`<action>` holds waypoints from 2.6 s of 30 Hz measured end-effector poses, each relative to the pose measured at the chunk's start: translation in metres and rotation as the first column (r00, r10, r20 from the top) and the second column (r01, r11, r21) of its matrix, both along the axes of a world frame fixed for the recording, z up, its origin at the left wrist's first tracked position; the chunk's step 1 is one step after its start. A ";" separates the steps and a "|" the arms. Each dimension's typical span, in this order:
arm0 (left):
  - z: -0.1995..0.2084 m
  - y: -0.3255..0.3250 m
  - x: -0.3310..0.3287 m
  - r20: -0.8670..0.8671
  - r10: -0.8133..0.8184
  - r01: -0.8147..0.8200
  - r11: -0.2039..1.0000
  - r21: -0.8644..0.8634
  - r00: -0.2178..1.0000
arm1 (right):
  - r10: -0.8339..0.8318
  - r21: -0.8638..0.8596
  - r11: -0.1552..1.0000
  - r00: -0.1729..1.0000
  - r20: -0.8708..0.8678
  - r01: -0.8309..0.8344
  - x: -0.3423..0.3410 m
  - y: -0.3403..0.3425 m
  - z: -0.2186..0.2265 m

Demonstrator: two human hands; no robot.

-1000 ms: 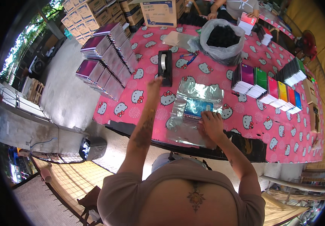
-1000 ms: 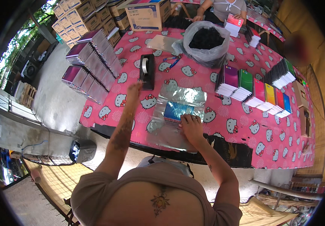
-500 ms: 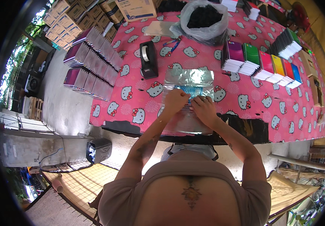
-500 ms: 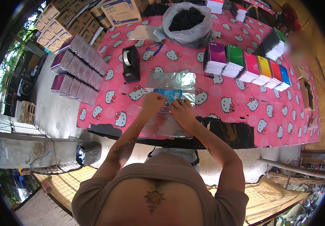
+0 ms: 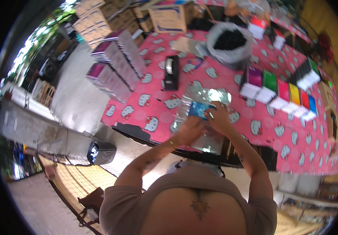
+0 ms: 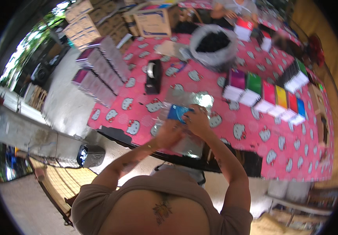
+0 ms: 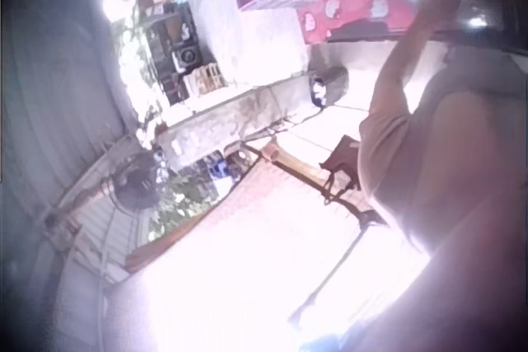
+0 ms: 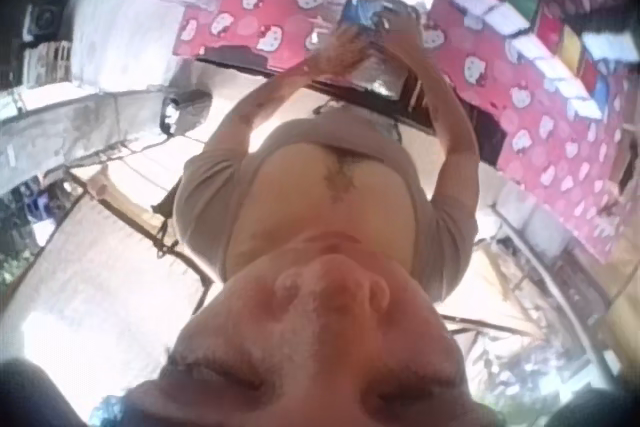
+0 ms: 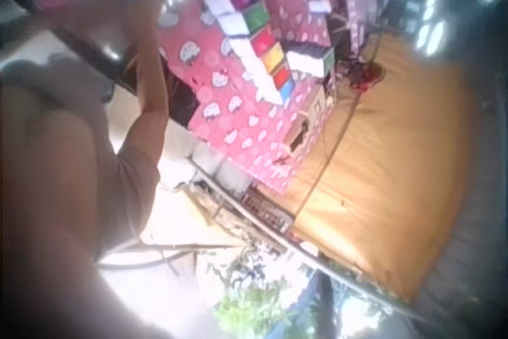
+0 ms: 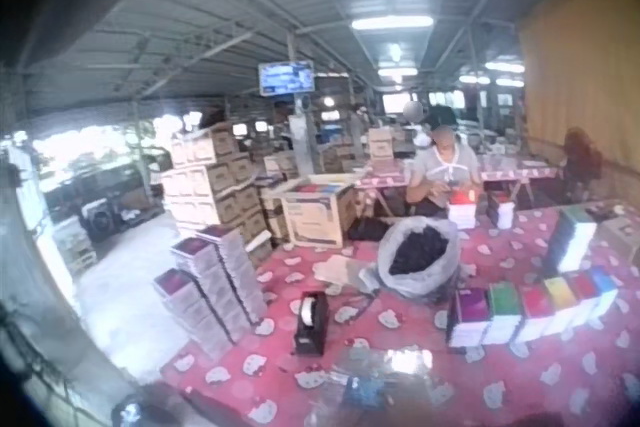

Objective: The person gathers several small colored notebooks from stacks, places them inside a silver foil pouch, and seals the pouch using clear adhesive tape from a dispenser.

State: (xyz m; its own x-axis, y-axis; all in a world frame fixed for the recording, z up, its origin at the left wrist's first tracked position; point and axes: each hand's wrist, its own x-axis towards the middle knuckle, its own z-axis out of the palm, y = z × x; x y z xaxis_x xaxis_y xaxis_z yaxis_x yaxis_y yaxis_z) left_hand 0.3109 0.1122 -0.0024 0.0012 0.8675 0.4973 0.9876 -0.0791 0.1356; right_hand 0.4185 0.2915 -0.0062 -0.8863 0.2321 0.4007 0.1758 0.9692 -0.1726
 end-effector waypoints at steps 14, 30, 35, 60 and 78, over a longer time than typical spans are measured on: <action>-0.015 0.012 -0.054 0.818 0.121 -0.266 0.963 0.040 0.563 | 0.031 -0.902 0.423 0.997 -0.077 -0.083 0.003 0.066 0.019; -0.023 0.047 -0.234 0.938 0.183 -0.500 0.866 -0.013 0.293 | 0.159 -0.183 0.968 0.984 -0.086 -0.172 -0.024 -0.059 0.129; -0.035 0.024 -0.224 0.834 0.392 -0.620 0.781 -0.078 0.389 | 0.097 -0.181 0.979 0.995 -0.004 -0.096 -0.030 -0.065 0.124; 0.076 0.057 -0.113 0.342 -0.311 0.302 0.950 0.080 0.887 | 0.247 -0.223 0.942 0.968 -0.047 -0.252 0.006 -0.006 0.047; 0.024 0.035 -0.118 0.990 0.033 0.346 0.935 -0.078 0.135 | 0.101 -0.972 0.213 0.992 -0.076 -0.097 -0.043 0.016 0.025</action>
